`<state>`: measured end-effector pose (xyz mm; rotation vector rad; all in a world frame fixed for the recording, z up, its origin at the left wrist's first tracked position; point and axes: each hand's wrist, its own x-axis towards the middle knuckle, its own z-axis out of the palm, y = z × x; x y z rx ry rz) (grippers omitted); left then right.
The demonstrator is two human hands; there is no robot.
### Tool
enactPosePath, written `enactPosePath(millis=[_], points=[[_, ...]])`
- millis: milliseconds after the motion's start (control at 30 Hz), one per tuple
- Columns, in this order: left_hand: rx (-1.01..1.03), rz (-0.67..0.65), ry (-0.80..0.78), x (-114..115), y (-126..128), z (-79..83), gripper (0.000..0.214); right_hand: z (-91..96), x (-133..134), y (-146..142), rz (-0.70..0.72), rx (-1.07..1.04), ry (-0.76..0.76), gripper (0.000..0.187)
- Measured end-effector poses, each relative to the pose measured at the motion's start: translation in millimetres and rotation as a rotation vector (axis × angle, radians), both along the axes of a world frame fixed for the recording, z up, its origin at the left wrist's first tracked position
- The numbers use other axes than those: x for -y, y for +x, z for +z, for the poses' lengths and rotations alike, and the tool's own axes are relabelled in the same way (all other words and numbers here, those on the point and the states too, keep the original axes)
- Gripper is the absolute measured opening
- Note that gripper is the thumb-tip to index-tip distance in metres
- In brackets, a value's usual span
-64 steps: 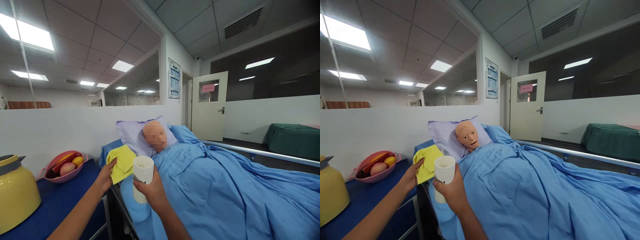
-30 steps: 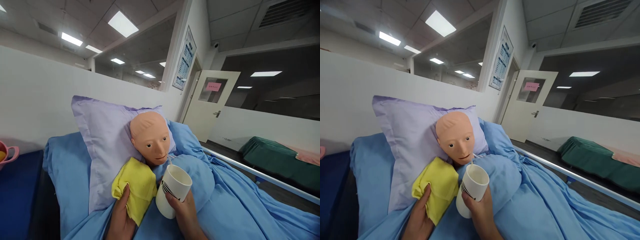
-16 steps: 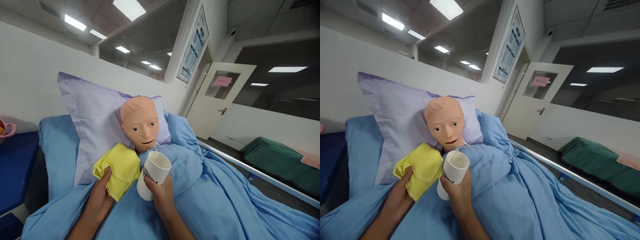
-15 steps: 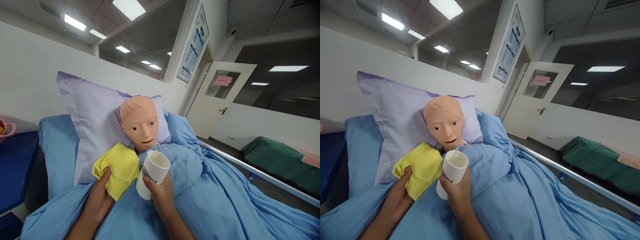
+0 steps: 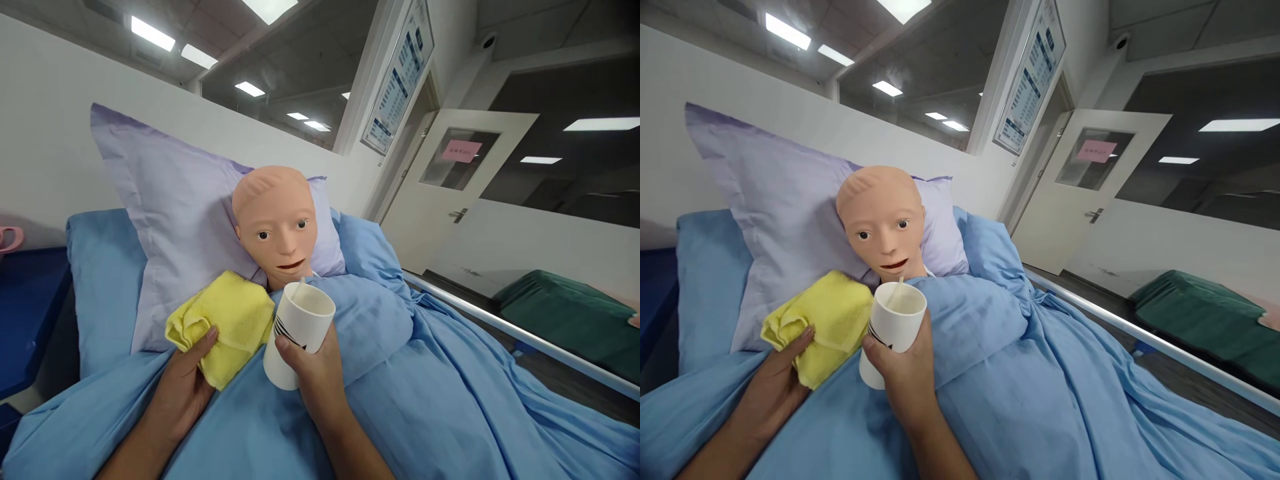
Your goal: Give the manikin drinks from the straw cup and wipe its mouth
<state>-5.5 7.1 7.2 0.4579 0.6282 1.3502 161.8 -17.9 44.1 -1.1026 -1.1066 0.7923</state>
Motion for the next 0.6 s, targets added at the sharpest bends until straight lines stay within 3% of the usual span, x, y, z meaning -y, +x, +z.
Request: enactPosePath(millis=[600], points=[[-0.036,0.003,0.048,8.7,-0.4,5.8,0.058,4.9,2.7,-2.6,0.045,-0.004,0.011,0.056]])
